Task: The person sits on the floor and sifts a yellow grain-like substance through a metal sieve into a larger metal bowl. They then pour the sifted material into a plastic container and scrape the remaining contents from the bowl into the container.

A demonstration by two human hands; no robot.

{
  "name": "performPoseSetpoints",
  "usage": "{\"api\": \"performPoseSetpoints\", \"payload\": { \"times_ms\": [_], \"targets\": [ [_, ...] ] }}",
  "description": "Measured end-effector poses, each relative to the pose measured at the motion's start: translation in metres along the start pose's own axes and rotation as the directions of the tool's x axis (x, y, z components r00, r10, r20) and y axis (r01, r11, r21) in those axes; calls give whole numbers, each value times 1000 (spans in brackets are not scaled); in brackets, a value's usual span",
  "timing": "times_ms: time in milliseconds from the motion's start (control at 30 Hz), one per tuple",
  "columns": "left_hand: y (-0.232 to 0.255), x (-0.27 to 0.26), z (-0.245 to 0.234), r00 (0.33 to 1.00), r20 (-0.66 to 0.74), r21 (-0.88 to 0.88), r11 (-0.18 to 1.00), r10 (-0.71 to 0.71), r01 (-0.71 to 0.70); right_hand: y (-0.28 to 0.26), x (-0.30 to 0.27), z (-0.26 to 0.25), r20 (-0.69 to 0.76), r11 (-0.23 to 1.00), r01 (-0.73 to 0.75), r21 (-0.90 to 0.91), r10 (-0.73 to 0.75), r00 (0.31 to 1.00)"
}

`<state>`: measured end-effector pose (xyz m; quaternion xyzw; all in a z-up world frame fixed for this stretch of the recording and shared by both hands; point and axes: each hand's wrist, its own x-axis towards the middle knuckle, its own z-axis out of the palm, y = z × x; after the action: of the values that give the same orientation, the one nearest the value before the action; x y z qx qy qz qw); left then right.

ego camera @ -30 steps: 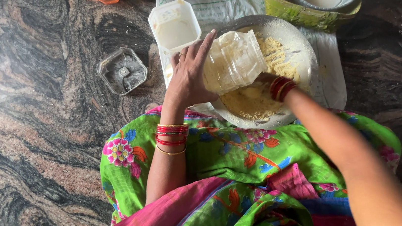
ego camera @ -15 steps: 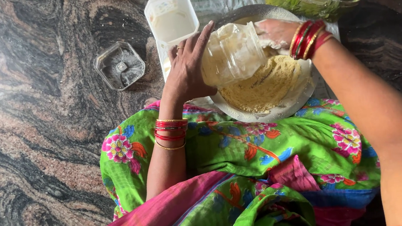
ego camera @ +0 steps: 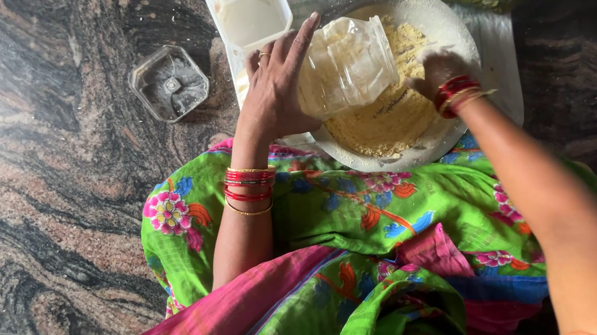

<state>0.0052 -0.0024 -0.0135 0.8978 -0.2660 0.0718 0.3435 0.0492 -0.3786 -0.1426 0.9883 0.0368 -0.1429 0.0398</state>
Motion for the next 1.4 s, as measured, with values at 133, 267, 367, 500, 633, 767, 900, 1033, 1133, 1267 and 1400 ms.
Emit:
{"api": "performPoseSetpoints", "payload": {
  "times_ms": [133, 267, 367, 500, 633, 767, 900, 1033, 1133, 1267, 1400],
  "targets": [
    [2, 0, -2, 1000, 2, -9, 1000, 15, -15, -42, 30, 53, -125, 995, 33, -99, -45, 991],
    [1, 4, -7, 999, 33, -28, 999, -18, 19, -97, 12, 75, 3, 965, 252, 75, -253, 968],
    [-3, 5, -7, 1000, 30, -24, 1000, -6, 6, -97, 8, 64, -32, 964, 210, 166, -208, 978],
    [-3, 3, -4, 999, 25, -20, 1000, 23, -23, -86, 38, 33, -151, 987, 93, 132, -73, 986],
    [-2, 4, -4, 1000, 13, -19, 1000, 10, -10, -131, 36, 21, -90, 949, 297, 109, -288, 953],
    [-4, 0, -3, 1000, -2, -33, 999, 22, -22, -145, -25, 18, 63, 890, 441, 119, -450, 891],
    [-4, 1, -1, 1000, 8, -21, 1000, 14, -14, -120, -51, 12, 259, 906, 424, 21, -414, 872],
    [-3, -2, -4, 1000, 2, -42, 999, 21, -21, -78, -47, 14, 181, 912, 296, -284, -252, 951],
    [-1, -3, -5, 1000, 1, -48, 999, 18, -18, -52, -45, 14, 92, 963, 198, -183, -184, 979],
    [1, -2, -5, 1000, 4, -44, 999, 15, -15, -60, -47, 21, 413, 997, 69, 24, -73, 908],
    [1, 0, -5, 1000, 26, -38, 999, 1, 0, -86, -43, 51, 394, 945, 93, 314, -218, 893]
  ]
}}
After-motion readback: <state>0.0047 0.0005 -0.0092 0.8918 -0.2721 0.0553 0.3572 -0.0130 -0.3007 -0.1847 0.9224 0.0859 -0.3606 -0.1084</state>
